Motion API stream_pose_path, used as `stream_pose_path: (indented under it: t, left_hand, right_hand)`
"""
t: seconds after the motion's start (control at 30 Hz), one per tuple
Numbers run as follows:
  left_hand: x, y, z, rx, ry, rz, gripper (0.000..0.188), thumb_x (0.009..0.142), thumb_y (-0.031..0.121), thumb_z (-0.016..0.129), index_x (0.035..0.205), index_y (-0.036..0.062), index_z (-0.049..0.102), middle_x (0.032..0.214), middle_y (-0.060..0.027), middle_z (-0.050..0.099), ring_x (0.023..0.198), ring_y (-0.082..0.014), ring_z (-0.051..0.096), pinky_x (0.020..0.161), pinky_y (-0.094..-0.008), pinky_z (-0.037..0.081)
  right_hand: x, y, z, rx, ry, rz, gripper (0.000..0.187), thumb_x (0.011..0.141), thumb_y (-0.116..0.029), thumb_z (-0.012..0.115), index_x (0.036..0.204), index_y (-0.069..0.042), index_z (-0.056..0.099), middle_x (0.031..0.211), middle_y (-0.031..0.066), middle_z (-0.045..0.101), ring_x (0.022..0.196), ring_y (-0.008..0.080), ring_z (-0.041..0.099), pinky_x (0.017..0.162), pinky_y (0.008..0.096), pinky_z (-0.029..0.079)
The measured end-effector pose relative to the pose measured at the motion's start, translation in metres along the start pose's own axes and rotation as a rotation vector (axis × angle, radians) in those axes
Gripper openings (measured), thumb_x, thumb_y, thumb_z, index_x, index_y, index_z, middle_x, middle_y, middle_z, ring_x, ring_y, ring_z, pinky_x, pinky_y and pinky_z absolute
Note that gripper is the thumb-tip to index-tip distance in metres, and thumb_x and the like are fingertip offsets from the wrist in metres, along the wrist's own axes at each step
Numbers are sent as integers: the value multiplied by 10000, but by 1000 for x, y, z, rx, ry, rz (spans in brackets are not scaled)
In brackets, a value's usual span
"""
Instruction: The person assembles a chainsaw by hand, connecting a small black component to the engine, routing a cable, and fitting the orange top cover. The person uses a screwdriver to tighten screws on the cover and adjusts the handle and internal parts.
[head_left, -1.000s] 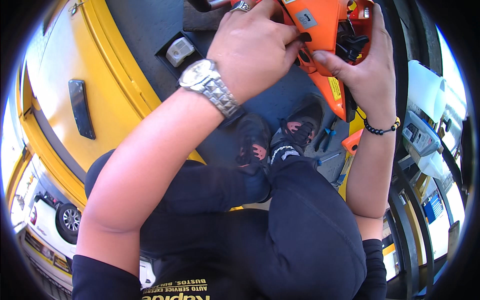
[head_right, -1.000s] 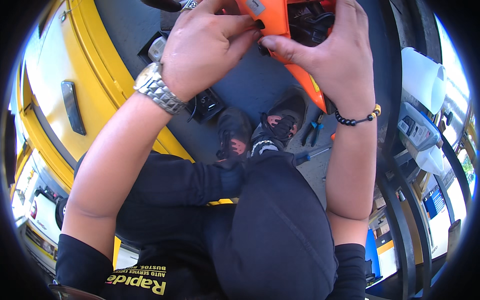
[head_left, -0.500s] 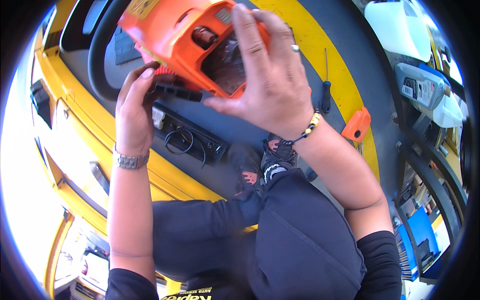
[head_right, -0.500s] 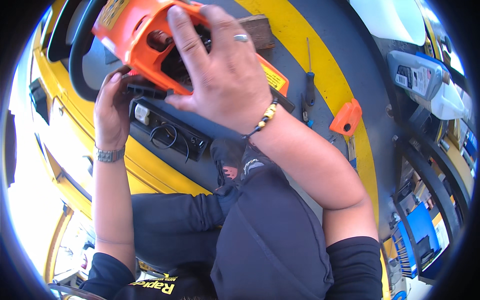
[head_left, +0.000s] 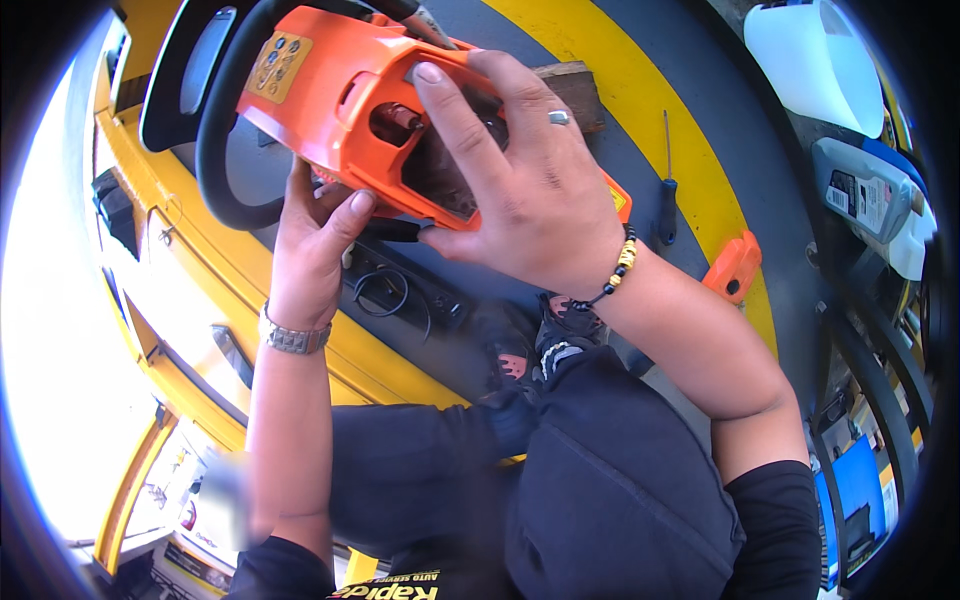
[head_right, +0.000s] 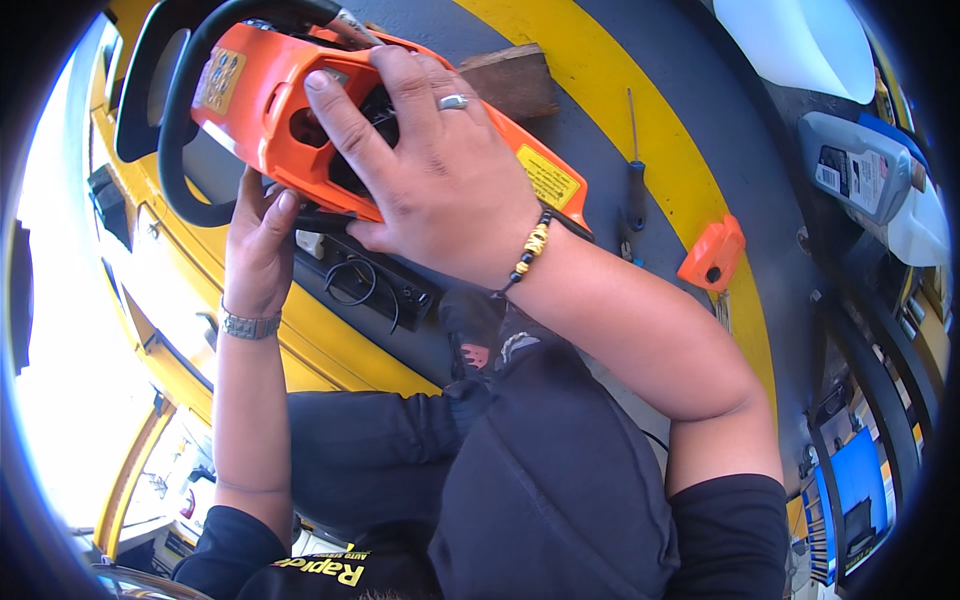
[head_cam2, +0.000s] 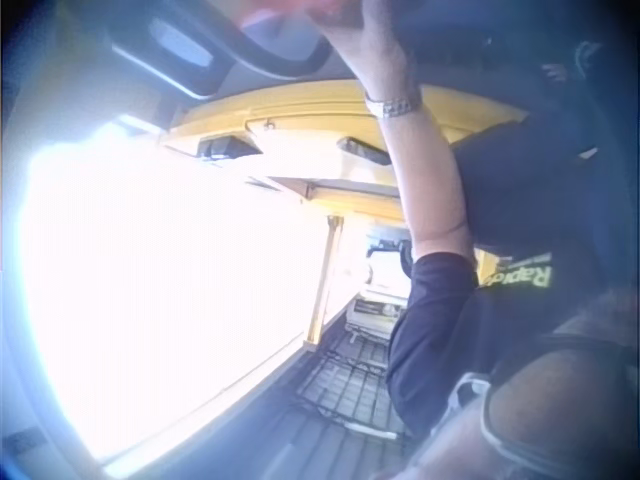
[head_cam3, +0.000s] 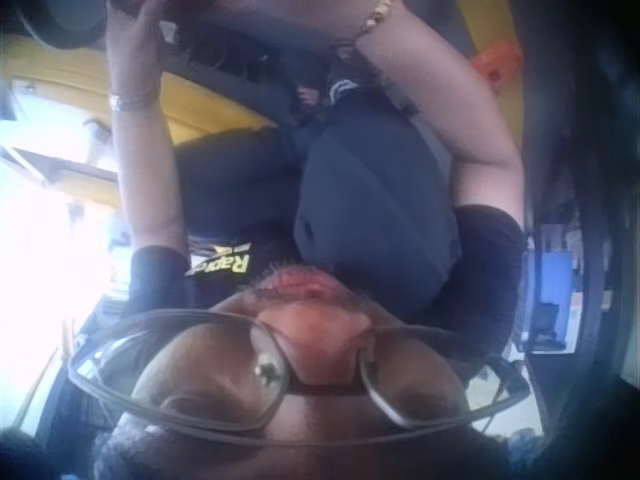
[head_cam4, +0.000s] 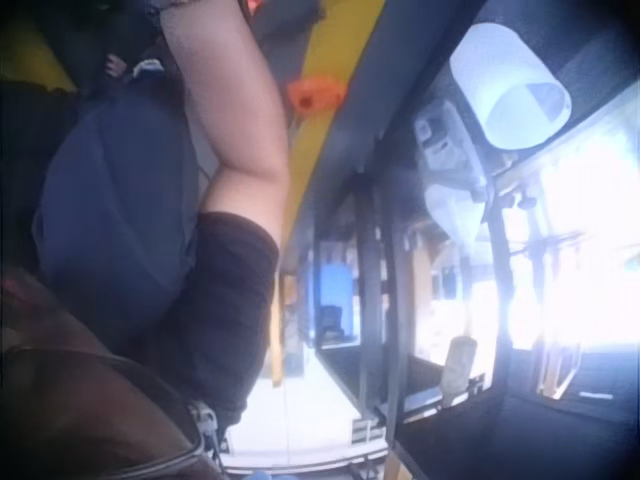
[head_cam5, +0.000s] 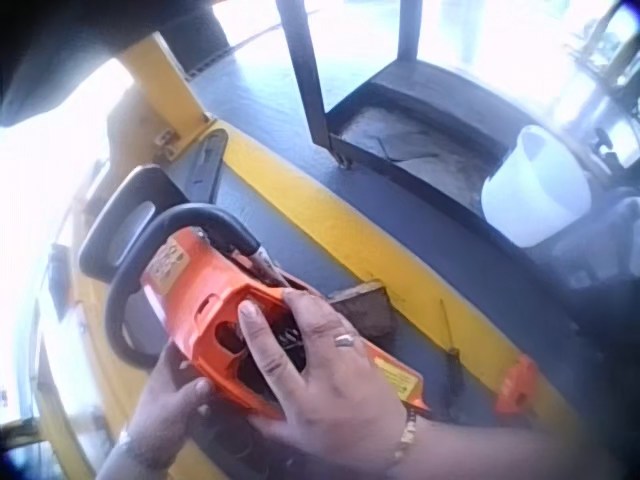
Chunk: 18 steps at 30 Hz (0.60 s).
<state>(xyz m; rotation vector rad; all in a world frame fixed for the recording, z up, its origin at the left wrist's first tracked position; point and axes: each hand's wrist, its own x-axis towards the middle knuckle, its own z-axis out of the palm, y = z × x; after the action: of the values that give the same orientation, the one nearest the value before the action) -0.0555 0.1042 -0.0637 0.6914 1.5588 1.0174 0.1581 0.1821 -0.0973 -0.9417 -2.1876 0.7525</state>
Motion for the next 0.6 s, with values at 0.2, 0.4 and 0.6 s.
stream_pose_path:
  t: [0.2, 0.4, 0.6]
  left_hand:
    - [4, -2, 22, -131, 91, -7, 1001, 844, 299, 882, 1585, 29, 265, 1374, -144, 638, 1258, -242, 629, 1112, -396, 448]
    - [1, -4, 36, -188, 243, -34, 909, 813, 248, 897, 1509, -17, 375, 1249, -139, 681, 1140, -198, 664, 1032, -363, 497]
    - [4, -14, 34, -150, 330, -42, 955, 759, 292, 930, 1495, -23, 409, 1171, -128, 668, 1058, -178, 649, 978, -332, 508]
  right_hand:
    - [0, 8, -5, -42, -23, -40, 1336, 469, -314, 998, 1612, -132, 329, 1511, 193, 393, 1284, 396, 537, 1051, 472, 493]
    - [1, 10, -2, -69, -18, -3, 1396, 434, -418, 1010, 1594, -53, 325, 1505, 168, 432, 1310, 365, 530, 1047, 448, 494]
    - [4, 0, -1, -118, -41, 70, 1343, 470, -462, 996, 1576, -39, 362, 1517, 177, 442, 1330, 374, 533, 1080, 437, 497]
